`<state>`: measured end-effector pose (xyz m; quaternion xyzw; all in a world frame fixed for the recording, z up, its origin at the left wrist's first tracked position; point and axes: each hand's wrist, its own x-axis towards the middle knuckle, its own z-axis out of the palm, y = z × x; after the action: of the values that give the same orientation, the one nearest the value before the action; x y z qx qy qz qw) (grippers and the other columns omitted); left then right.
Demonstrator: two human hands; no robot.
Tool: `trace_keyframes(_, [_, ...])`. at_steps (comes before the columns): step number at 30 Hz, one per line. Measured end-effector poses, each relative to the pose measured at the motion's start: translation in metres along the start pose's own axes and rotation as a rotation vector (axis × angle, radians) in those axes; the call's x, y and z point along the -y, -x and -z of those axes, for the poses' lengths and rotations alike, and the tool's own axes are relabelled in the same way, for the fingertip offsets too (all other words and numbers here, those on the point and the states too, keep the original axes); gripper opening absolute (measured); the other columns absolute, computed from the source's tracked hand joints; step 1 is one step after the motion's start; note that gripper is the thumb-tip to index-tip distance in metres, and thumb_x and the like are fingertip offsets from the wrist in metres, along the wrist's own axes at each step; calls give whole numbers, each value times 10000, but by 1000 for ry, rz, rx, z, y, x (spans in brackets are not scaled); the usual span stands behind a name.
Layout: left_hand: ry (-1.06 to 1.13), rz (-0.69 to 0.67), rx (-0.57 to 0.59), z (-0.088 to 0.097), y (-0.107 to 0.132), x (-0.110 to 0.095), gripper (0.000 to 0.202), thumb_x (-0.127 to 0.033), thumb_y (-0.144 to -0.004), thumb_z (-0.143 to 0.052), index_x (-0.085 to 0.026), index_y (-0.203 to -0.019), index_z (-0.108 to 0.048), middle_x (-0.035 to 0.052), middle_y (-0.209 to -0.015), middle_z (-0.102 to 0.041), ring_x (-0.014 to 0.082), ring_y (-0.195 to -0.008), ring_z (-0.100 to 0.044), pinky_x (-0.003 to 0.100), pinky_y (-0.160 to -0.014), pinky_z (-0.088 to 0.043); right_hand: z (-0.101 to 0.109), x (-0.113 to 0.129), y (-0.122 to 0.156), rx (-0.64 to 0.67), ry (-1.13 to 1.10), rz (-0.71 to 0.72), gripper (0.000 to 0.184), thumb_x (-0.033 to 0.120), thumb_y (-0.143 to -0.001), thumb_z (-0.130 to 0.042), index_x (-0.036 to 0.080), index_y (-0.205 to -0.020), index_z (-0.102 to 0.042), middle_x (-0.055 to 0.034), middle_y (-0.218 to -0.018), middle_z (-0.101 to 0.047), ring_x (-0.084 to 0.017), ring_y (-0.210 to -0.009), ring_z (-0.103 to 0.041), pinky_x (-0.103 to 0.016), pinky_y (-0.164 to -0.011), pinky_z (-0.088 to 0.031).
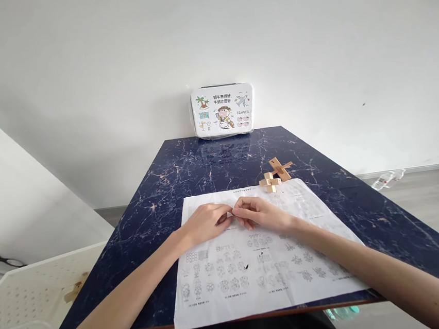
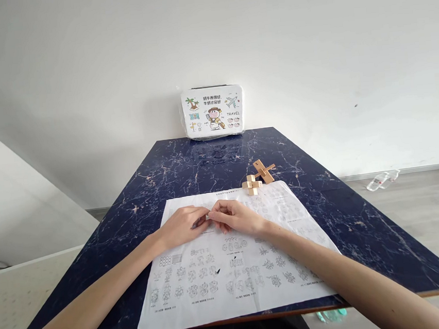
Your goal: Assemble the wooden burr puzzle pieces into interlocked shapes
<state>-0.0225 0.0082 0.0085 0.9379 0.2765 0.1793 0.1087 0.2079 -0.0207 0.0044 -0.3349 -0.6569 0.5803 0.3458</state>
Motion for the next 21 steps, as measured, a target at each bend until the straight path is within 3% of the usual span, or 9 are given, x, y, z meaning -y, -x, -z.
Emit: trace_keyframes(21, [27, 0, -18, -1, 0, 0, 166, -227, -1018, -531, -200, -895, -639, 9, -764, -674, 169, -667, -627, 305, -651, -452, -1, 5, 2, -3, 12, -6, 401, 595, -978, -655, 217, -848, -617, 5, -730, -659, -118, -566, -555, -276, -561, -422])
